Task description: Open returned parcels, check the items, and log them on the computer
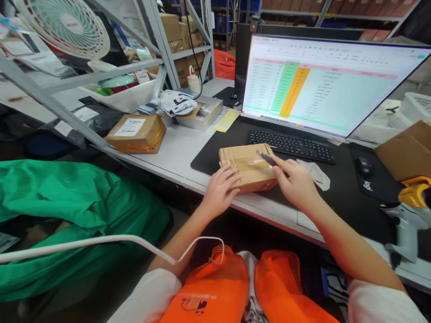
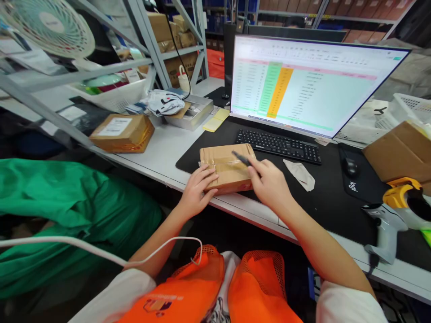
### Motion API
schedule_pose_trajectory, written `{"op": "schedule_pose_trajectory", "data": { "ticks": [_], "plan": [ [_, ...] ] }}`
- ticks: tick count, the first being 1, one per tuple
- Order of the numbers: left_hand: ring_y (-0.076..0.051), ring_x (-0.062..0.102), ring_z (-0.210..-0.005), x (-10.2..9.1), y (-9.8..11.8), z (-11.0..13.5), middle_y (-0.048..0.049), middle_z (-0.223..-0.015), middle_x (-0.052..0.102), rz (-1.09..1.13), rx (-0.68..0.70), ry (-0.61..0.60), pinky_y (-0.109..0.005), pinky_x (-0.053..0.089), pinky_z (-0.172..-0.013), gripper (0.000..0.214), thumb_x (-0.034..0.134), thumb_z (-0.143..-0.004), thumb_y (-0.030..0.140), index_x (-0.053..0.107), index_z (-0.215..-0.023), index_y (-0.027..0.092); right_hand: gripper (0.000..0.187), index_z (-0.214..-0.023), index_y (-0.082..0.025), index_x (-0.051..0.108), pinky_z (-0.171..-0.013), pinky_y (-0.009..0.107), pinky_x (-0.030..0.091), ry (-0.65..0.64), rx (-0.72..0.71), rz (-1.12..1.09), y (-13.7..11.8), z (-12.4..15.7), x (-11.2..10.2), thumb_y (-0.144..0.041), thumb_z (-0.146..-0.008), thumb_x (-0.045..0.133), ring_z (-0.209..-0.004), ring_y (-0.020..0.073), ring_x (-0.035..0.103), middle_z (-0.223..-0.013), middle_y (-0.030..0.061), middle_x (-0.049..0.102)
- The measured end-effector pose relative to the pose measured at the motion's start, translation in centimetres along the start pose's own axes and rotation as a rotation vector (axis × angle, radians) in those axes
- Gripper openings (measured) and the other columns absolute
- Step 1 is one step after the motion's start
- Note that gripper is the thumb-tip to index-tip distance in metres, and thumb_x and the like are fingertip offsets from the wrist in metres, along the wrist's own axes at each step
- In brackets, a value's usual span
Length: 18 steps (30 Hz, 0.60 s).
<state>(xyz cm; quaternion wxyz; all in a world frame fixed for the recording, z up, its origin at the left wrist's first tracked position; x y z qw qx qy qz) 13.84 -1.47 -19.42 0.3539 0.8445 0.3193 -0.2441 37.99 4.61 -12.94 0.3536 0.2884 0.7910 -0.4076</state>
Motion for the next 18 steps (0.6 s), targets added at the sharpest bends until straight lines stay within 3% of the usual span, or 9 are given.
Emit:
{"op": "schedule_pose_trajectory", "data": {
  "ticks": [5, 12, 15, 18],
  "plan": [
    [-0.031, 0.053, -0.14, 0.1, -0.7, -0.3, -0.0116, -0.137, 0.068, -0.001, 0.033, 0.032, -0.053, 0.04, -0.114, 0.034, 0.063, -0.099, 0.036, 0.067, -0.131, 0.026, 0.044, -0.138, -0.026, 0.07, -0.084, 0.041, 0.057, -0.258, -0.101, 0.255, -4.3, 0.3, 1.6, -0.036, -0.103, 0.045, -0.096, 0.0299, 0.073, -0.115, 0.0114, 0.076],
    [-0.03, 0.055, -0.138, 0.2, -0.7, -0.2, -0.0109, -0.137, 0.069, 0.045, 0.027, 0.035, -0.053, 0.041, -0.113, 0.033, 0.064, -0.098, 0.035, 0.069, -0.129, 0.026, 0.039, -0.131, -0.028, 0.074, -0.072, 0.038, 0.053, -0.341, -0.068, 0.44, -6.5, -2.1, 2.6, -0.036, -0.101, 0.051, -0.078, 0.0291, 0.073, -0.093, 0.0121, 0.078],
    [-0.03, 0.056, -0.137, 0.5, -0.8, -0.2, -0.0104, -0.135, 0.07, 0.056, 0.027, 0.049, -0.052, 0.042, -0.111, 0.032, 0.063, -0.098, 0.035, 0.069, -0.129, 0.026, 0.036, -0.126, -0.032, 0.077, -0.07, 0.038, 0.052, -0.366, 0.002, 0.494, -4.5, -3.3, 1.0, -0.041, -0.099, 0.055, -0.077, 0.0284, 0.072, -0.092, 0.0095, 0.079],
    [-0.031, 0.056, -0.136, 0.3, -0.5, -0.1, -0.0098, -0.135, 0.07, 0.05, 0.01, 0.057, -0.052, 0.042, -0.108, 0.031, 0.063, -0.098, 0.033, 0.069, -0.128, 0.028, 0.035, -0.118, -0.034, 0.081, -0.071, 0.039, 0.053, -0.378, 0.2, 0.551, 1.3, -3.3, -2.7, -0.046, -0.097, 0.056, -0.081, 0.0301, 0.073, -0.095, 0.0082, 0.08]
  ]
}}
Point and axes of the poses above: each hand's wrist, its own z-axis away from the middle knuckle, its own x-axis out of the palm, y = z × x, the point moved 4 cm from there along -z, towards the middle knuckle
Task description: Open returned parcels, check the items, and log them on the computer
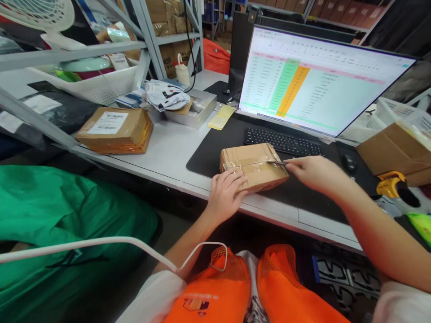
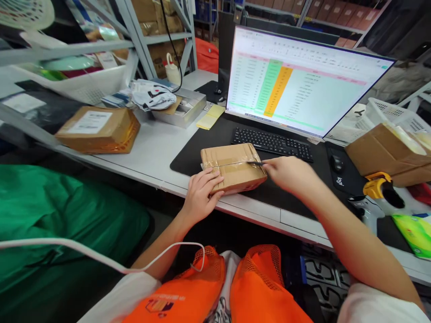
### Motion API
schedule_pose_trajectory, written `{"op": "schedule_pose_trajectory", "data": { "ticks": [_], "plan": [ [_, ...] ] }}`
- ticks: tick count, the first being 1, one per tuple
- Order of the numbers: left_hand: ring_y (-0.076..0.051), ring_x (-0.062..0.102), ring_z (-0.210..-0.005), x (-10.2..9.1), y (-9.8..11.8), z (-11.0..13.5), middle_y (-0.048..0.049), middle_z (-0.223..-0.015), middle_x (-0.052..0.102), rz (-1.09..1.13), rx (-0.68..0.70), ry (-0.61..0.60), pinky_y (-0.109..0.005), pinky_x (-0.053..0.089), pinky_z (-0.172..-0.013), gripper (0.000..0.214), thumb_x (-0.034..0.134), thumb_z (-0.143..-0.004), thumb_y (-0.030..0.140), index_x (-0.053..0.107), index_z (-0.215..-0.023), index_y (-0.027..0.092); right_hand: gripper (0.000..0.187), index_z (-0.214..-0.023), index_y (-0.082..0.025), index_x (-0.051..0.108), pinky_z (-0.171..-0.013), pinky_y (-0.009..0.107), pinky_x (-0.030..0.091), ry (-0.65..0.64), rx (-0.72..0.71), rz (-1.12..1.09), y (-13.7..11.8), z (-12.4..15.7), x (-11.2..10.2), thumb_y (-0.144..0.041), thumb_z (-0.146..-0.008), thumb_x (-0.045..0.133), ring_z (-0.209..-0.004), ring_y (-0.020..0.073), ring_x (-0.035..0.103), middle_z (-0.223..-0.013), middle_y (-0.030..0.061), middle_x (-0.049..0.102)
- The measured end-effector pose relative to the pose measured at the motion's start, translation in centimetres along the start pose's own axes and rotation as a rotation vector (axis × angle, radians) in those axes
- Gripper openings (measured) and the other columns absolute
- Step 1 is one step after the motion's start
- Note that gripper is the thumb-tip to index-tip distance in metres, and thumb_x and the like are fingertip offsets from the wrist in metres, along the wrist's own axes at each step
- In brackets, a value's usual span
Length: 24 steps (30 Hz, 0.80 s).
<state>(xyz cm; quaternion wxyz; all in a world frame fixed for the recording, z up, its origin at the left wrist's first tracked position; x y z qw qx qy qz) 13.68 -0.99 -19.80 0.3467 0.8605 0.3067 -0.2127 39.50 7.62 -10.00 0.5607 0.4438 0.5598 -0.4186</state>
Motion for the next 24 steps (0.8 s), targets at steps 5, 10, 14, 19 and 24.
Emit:
{"op": "schedule_pose_trajectory", "data": {
  "ticks": [5, 10, 14, 19, 24],
  "plan": [
    [-0.032, 0.064, -0.119, -1.5, 0.3, -2.3, -0.0092, -0.123, 0.074, -0.057, 0.021, -0.082, -0.052, 0.04, -0.101, 0.031, 0.065, -0.096, 0.047, 0.074, -0.116, 0.026, 0.042, -0.123, -0.024, 0.08, -0.082, 0.045, 0.053, 0.007, 0.339, 0.041, 12.6, 2.0, 2.9, -0.046, -0.099, 0.053, -0.103, 0.0368, 0.072, -0.114, 0.0175, 0.077],
    [-0.035, 0.064, -0.113, -1.3, -1.1, -11.1, -0.0141, -0.121, 0.072, -0.28, 0.055, -0.338, -0.049, 0.043, -0.1, 0.036, 0.071, -0.089, 0.045, 0.076, -0.114, 0.019, 0.043, -0.124, -0.01, 0.077, -0.093, 0.049, 0.054, -0.038, 0.431, -0.071, 14.8, 2.6, 9.3, -0.031, -0.095, 0.054, -0.112, 0.0396, 0.07, -0.119, 0.0247, 0.073],
    [-0.036, 0.069, -0.098, 1.4, -1.5, -16.9, -0.0157, -0.113, 0.074, -0.395, 0.062, -0.731, -0.042, 0.051, -0.082, 0.048, 0.078, -0.079, 0.045, 0.074, -0.117, 0.016, 0.046, -0.125, -0.011, 0.074, -0.107, 0.05, 0.049, 0.179, 0.226, -0.317, 8.5, 0.7, 9.3, -0.04, -0.098, 0.051, -0.122, 0.0349, 0.065, -0.128, 0.0232, 0.07],
    [-0.036, 0.072, -0.086, 3.2, -0.1, -17.2, -0.0169, -0.096, 0.076, -0.57, 0.189, -0.834, -0.039, 0.051, -0.074, 0.057, 0.071, -0.08, 0.036, 0.065, -0.131, 0.012, 0.053, -0.138, -0.015, 0.064, -0.116, 0.049, 0.044, 0.468, -0.153, -0.643, -0.9, -1.2, 6.3, -0.05, -0.101, 0.049, -0.134, 0.0293, 0.056, -0.142, 0.0187, 0.06],
    [-0.032, 0.072, -0.092, 2.1, -0.3, -16.9, -0.0163, -0.105, 0.076, -0.52, 0.137, -0.849, -0.039, 0.051, -0.082, 0.059, 0.045, -0.095, 0.033, 0.045, -0.151, 0.015, 0.048, -0.142, -0.013, 0.061, -0.122, 0.055, 0.036, 0.627, -0.273, -0.59, -4.1, -0.7, 6.8, -0.033, -0.102, 0.042, -0.15, 0.0318, 0.039, -0.161, 0.0204, 0.04]
  ]
}}
Point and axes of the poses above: each hand's wrist, its own z-axis away from the middle knuckle, its own x-axis out of the palm, y = z × x, the point moved 4 cm from there along -z, towards the middle knuckle
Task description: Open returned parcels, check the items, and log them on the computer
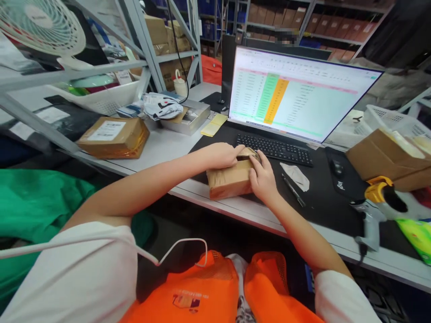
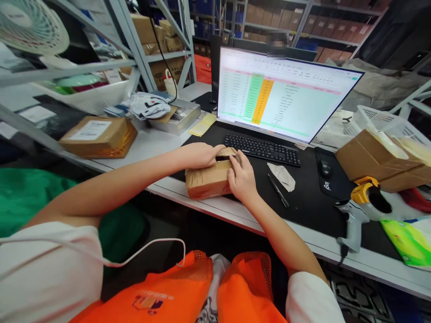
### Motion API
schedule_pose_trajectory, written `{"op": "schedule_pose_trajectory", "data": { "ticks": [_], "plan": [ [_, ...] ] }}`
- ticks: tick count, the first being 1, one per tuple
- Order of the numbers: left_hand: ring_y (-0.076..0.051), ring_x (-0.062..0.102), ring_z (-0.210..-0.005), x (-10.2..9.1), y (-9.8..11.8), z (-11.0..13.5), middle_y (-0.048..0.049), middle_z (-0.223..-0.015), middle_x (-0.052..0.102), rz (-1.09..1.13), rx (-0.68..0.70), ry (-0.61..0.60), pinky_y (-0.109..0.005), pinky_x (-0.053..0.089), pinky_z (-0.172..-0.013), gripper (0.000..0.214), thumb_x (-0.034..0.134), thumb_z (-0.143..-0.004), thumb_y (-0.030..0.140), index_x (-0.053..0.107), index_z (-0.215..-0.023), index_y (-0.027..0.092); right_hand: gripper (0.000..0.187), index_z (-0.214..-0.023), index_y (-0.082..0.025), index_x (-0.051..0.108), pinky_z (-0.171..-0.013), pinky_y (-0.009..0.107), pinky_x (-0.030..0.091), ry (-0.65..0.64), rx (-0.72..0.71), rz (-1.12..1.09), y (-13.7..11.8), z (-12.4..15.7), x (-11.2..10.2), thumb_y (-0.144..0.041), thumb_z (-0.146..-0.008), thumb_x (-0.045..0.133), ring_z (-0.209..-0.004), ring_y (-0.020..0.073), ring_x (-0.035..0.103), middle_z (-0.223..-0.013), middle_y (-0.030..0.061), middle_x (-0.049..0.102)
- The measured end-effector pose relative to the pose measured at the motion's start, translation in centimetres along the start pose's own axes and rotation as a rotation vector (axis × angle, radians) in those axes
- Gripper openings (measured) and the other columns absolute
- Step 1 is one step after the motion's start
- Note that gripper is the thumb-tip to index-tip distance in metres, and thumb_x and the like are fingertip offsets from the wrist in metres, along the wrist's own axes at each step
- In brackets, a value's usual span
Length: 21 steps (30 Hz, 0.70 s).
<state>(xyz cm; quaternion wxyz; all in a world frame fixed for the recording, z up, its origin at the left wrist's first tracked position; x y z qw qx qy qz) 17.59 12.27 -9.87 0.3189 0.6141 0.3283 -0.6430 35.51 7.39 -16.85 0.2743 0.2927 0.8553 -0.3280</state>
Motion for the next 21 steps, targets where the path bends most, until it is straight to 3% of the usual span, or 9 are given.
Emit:
{"op": "schedule_pose_trajectory", "data": {
  "ticks": [3, 5, 8, 10, 12, 15, 18, 21],
  "plan": [
    [-0.027, 0.068, -0.109, -1.8, -3.6, -1.3, -0.0143, -0.128, 0.07, 0.158, -0.031, 0.003, -0.034, 0.05, -0.093, 0.055, 0.039, -0.095, 0.031, 0.048, -0.148, 0.018, 0.047, -0.141, -0.014, 0.061, -0.122, 0.058, 0.035, -0.036, -0.04, 0.008, 0.2, 0.8, 0.1, -0.027, -0.102, 0.038, -0.153, 0.0333, 0.032, -0.162, 0.0188, 0.038],
    [-0.023, 0.063, -0.119, -2.6, -6.4, -2.9, -0.0108, -0.14, 0.065, 0.266, -0.004, -0.009, -0.03, 0.046, -0.101, 0.05, 0.037, -0.095, 0.031, 0.056, -0.14, 0.019, 0.045, -0.137, -0.016, 0.064, -0.122, 0.062, 0.033, -0.103, -0.057, 0.018, 0.5, 0.8, -0.1, -0.026, -0.103, 0.037, -0.153, 0.0348, 0.032, -0.155, 0.0177, 0.048],
    [-0.024, 0.064, -0.112, -1.2, -9.6, -4.9, -0.0096, -0.124, 0.073, 0.358, -0.084, -0.115, -0.029, 0.046, -0.1, 0.041, 0.044, -0.091, 0.038, 0.07, -0.115, 0.017, 0.046, -0.14, -0.015, 0.061, -0.119, 0.069, 0.03, -0.218, -0.107, 0.025, 0.7, 0.3, -0.8, -0.037, -0.102, 0.048, -0.141, 0.0377, 0.044, -0.135, 0.0188, 0.059],
    [-0.023, 0.066, -0.105, 1.0, -10.0, -5.3, -0.0092, -0.113, 0.076, 0.42, -0.14, -0.135, -0.028, 0.047, -0.096, 0.035, 0.047, -0.088, 0.039, 0.073, -0.098, 0.017, 0.06, -0.146, -0.013, 0.055, -0.117, 0.069, 0.032, -0.235, -0.156, 0.03, 0.4, 0.0, -1.7, -0.046, -0.097, 0.062, -0.128, 0.0371, 0.052, -0.127, 0.019, 0.059],
    [-0.022, 0.067, -0.104, 3.2, -9.5, -5.1, -0.0079, -0.112, 0.076, 0.472, -0.153, -0.099, -0.026, 0.048, -0.095, 0.035, 0.044, -0.088, 0.039, 0.073, -0.092, 0.018, 0.066, -0.144, -0.013, 0.054, -0.114, 0.066, 0.038, -0.197, -0.191, 0.039, -0.3, -0.1, -2.9, -0.05, -0.091, 0.071, -0.119, 0.035, 0.053, -0.122, 0.018, 0.057],
    [-0.021, 0.067, -0.106, 5.6, -9.1, -4.6, -0.0086, -0.116, 0.075, 0.489, -0.201, -0.023, -0.026, 0.049, -0.094, 0.043, 0.038, -0.092, 0.041, 0.072, -0.101, 0.017, 0.046, -0.124, -0.016, 0.062, -0.106, 0.059, 0.048, -0.109, -0.236, 0.061, -2.0, 0.5, -4.5, -0.045, -0.09, 0.074, -0.109, 0.0317, 0.054, -0.113, 0.0152, 0.057],
    [-0.026, 0.068, -0.107, 6.2, -10.1, -4.8, -0.013, -0.116, 0.075, 0.468, -0.287, 0.032, -0.032, 0.051, -0.095, 0.045, 0.04, -0.093, 0.042, 0.072, -0.107, 0.014, 0.016, -0.11, -0.02, 0.061, -0.113, 0.059, 0.044, 0.0, -0.315, 0.15, -3.3, 2.2, -5.3, -0.023, -0.095, 0.064, -0.103, 0.0281, 0.059, -0.102, 0.0111, 0.061],
    [-0.029, 0.067, -0.113, 4.6, -10.4, -4.4, -0.0145, -0.119, 0.074, 0.422, -0.306, 0.11, -0.038, 0.05, -0.101, 0.039, 0.048, -0.092, 0.037, 0.073, -0.11, 0.014, 0.027, -0.119, -0.022, 0.06, -0.119, 0.059, 0.037, 0.065, -0.39, 0.231, -3.3, 5.4, -4.8, -0.011, -0.094, 0.058, -0.116, 0.0286, 0.062, -0.114, 0.0118, 0.069]
  ]
}}
Point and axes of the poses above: each hand's wrist, its own z-axis away from the middle knuckle, its own x-axis out of the palm, y = z × x, the point moved 4 cm from there along -z, towards the middle knuckle
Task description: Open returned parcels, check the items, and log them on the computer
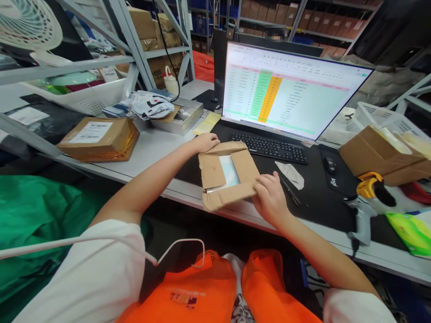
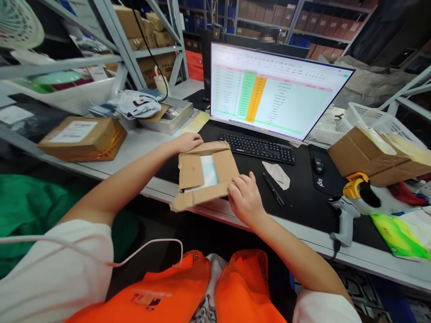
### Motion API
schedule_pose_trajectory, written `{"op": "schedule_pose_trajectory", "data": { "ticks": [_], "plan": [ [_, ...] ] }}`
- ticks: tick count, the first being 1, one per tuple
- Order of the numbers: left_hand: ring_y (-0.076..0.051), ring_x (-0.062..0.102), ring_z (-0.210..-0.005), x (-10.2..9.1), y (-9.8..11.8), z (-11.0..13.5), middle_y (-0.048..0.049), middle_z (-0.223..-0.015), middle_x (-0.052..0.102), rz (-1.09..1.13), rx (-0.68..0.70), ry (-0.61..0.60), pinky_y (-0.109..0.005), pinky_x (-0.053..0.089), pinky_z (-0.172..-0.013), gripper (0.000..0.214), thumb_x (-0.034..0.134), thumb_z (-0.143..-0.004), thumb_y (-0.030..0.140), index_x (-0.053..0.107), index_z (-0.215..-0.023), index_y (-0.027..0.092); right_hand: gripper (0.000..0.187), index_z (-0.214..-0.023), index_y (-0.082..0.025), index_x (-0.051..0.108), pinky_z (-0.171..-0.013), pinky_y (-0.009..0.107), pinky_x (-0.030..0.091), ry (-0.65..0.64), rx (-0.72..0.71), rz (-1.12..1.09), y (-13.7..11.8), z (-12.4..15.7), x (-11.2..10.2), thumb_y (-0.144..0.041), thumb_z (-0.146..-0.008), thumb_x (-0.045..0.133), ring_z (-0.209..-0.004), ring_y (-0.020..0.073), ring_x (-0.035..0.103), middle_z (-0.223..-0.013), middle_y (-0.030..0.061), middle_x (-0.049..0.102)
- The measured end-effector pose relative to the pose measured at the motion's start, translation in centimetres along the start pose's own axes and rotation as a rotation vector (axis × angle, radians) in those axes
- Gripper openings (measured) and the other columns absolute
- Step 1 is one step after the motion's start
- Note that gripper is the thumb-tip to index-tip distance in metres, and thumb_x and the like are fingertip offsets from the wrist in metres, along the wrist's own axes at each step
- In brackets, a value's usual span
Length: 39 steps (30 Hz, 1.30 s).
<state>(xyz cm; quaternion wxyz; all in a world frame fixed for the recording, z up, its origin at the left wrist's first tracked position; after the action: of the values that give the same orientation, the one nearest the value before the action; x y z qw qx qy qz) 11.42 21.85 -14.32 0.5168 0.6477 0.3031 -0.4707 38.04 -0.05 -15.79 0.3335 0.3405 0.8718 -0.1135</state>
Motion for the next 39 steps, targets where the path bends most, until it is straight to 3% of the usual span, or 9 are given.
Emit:
{"op": "schedule_pose_trajectory", "data": {
  "ticks": [5, 10, 14, 18, 20, 24, 27, 34, 39],
  "plan": [
    [-0.036, 0.051, -0.14, -3.6, 4.7, 7.5, -0.0165, -0.143, 0.061, -0.133, 0.403, 0.447, -0.053, 0.038, -0.116, 0.035, 0.055, -0.095, 0.036, 0.072, -0.12, 0.017, 0.049, -0.143, -0.017, 0.055, -0.126, 0.06, 0.023, -0.077, -0.016, 0.011, -0.8, 5.4, 0.6, -0.016, -0.094, 0.06, -0.138, 0.0312, 0.056, -0.136, 0.0168, 0.068],
    [-0.037, 0.041, -0.15, 1.0, 8.1, 14.6, -0.0111, -0.14, 0.066, -0.014, 0.83, 0.076, -0.059, 0.031, -0.122, 0.033, 0.06, -0.096, 0.054, 0.071, -0.104, 0.023, 0.029, -0.108, -0.024, 0.077, -0.123, 0.056, 0.032, -0.311, 0.042, -0.284, 2.2, 0.8, -2.4, -0.036, -0.103, 0.051, -0.109, 0.0263, 0.072, -0.117, 0.0089, 0.077],
    [-0.037, 0.048, -0.144, 3.0, 6.3, 16.2, -0.013, -0.129, 0.068, 0.274, 0.695, 0.478, -0.064, 0.027, -0.124, 0.043, 0.074, -0.081, 0.06, 0.053, -0.081, 0.023, 0.046, -0.094, -0.022, 0.08, -0.11, 0.046, 0.049, -0.602, 0.214, -0.533, 5.7, -7.0, -0.9, -0.049, -0.106, 0.045, -0.101, 0.0245, 0.072, -0.106, 0.0075, 0.078],
    [-0.029, 0.045, -0.147, 5.0, 2.8, 18.7, -0.0099, -0.146, 0.056, 0.649, 0.248, 1.221, -0.056, 0.032, -0.125, 0.037, 0.077, -0.078, 0.044, 0.047, -0.089, 0.025, 0.047, -0.091, -0.02, 0.08, -0.125, 0.061, 0.026, -0.823, 0.107, -0.554, 4.8, -11.0, 3.9, -0.057, -0.1, 0.053, -0.151, 0.0396, 0.037, -0.153, 0.0116, 0.055],
    [-0.026, 0.041, -0.151, 6.9, 1.9, 19.4, -0.0084, -0.157, 0.046, 0.961, 0.002, 1.321, -0.05, 0.034, -0.126, 0.039, 0.075, -0.077, 0.036, 0.052, -0.106, 0.026, 0.046, -0.084, -0.019, 0.076, -0.126, 0.066, 0.018, -0.855, 0.097, -0.565, 4.2, -10.9, 5.0, -0.056, -0.1, 0.053, -0.155, 0.0406, 0.027, -0.155, 0.0123, 0.053],
    [-0.027, 0.056, -0.14, 9.8, 2.0, 18.1, -0.0112, -0.148, 0.06, 1.565, -0.451, 0.949, -0.043, 0.05, -0.115, 0.046, 0.055, -0.084, 0.041, 0.057, -0.126, 0.021, 0.031, -0.079, -0.022, 0.06, -0.124, 0.061, 0.028, -0.46, 0.187, -0.683, 6.2, -8.1, 2.4, -0.044, -0.1, 0.055, -0.154, 0.0339, 0.032, -0.146, 0.0099, 0.061],
    [-0.025, 0.061, -0.135, 8.3, 2.2, 16.7, -0.0125, -0.145, 0.063, 1.633, -0.539, 0.831, -0.04, 0.055, -0.111, 0.053, 0.04, -0.091, 0.041, 0.057, -0.134, 0.015, 0.02, -0.079, -0.023, 0.051, -0.122, 0.063, 0.031, -0.144, 0.329, -0.676, 9.3, -3.3, -0.3, -0.031, -0.096, 0.058, -0.153, 0.0342, 0.035, -0.138, 0.008, 0.067],
    [-0.033, 0.069, -0.123, 2.5, 8.1, 13.0, -0.0095, -0.115, 0.078, 1.359, -0.165, 0.57, -0.046, 0.059, -0.106, 0.057, 0.063, -0.086, 0.06, 0.07, -0.123, 0.017, 0.012, -0.099, -0.023, 0.067, -0.118, 0.075, 0.024, -0.177, 0.249, -0.203, 7.8, 3.7, -2.9, -0.019, -0.092, 0.058, -0.147, 0.0393, 0.043, -0.116, 0.0091, 0.074],
    [-0.032, 0.058, -0.138, 2.6, 17.9, 12.0, -0.0083, -0.133, 0.072, 1.087, 0.247, 0.147, -0.044, 0.044, -0.122, 0.065, 0.059, -0.09, 0.074, 0.071, -0.128, 0.022, 0.04, -0.13, -0.017, 0.062, -0.09, 0.039, 0.054, -0.208, 0.122, -0.228, 4.4, 0.5, -4.9, -0.011, -0.092, 0.049, -0.101, 0.0237, 0.067, -0.112, 0.0112, 0.07]
  ]
}}
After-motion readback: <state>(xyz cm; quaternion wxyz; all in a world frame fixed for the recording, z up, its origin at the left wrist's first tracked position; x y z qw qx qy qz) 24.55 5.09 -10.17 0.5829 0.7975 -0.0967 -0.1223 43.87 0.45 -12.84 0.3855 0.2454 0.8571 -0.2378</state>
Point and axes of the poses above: each hand's wrist, its own z-axis away from the middle knuckle, its own x-axis out of the palm, y = z × x, the point moved 4 cm from there along -z, towards the middle knuckle
